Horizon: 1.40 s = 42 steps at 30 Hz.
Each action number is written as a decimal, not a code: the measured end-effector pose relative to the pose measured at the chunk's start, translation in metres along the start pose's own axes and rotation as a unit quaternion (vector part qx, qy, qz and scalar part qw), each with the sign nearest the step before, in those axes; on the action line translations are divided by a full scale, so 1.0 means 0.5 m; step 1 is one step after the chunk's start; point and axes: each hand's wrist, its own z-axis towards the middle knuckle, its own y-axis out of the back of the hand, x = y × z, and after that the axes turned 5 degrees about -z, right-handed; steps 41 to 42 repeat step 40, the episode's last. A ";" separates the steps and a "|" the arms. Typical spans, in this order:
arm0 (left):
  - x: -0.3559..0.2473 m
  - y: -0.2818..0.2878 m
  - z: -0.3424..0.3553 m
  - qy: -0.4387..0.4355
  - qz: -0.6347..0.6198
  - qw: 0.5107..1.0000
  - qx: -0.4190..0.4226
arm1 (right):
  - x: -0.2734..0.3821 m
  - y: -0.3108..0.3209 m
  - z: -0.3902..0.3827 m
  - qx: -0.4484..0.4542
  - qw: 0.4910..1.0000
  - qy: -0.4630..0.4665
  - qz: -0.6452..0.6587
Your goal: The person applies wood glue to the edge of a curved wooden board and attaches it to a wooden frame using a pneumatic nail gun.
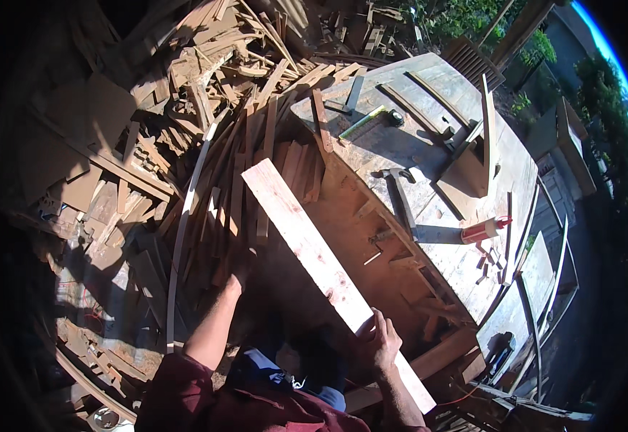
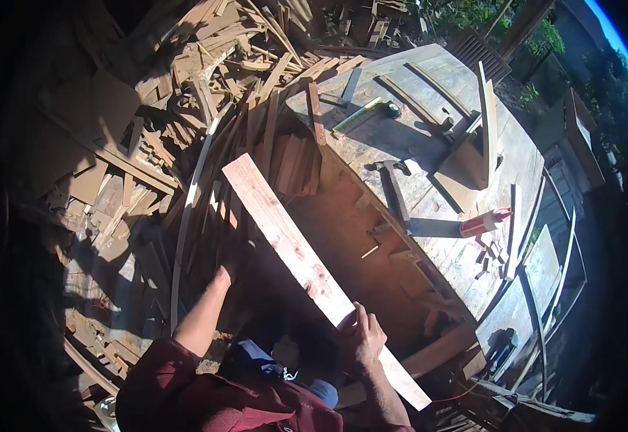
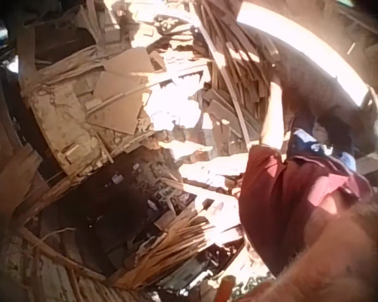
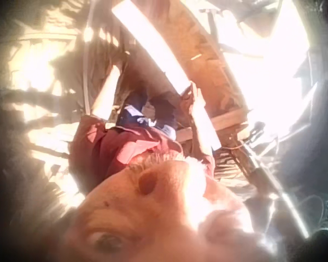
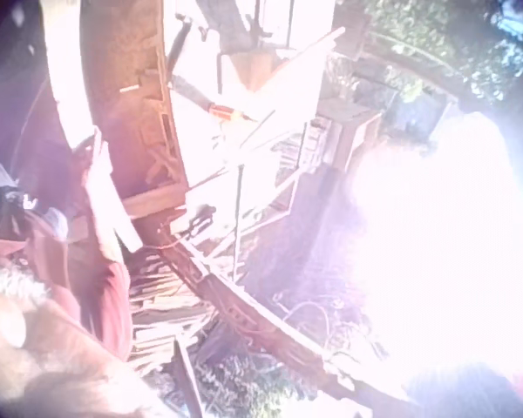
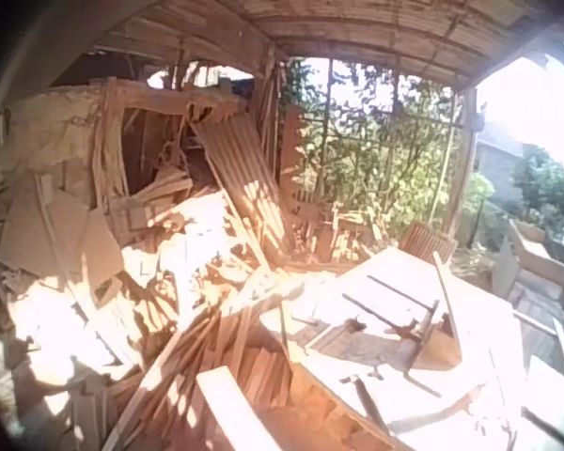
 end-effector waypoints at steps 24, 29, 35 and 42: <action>-0.621 -0.154 -0.166 -0.301 0.194 0.925 -0.130 | 0.434 -0.157 0.243 0.068 0.891 0.107 0.436; -0.667 -0.070 -0.271 -0.344 0.226 0.910 -0.045 | 0.197 -0.254 0.329 0.049 0.957 -0.045 0.283; -0.744 -0.110 -0.348 -0.374 0.280 0.883 0.048 | -0.190 -0.213 0.520 0.000 0.984 -0.169 -0.052; -0.806 -0.244 -0.383 -0.193 0.417 0.888 -0.003 | -0.116 -0.278 0.502 0.215 0.890 -0.142 0.377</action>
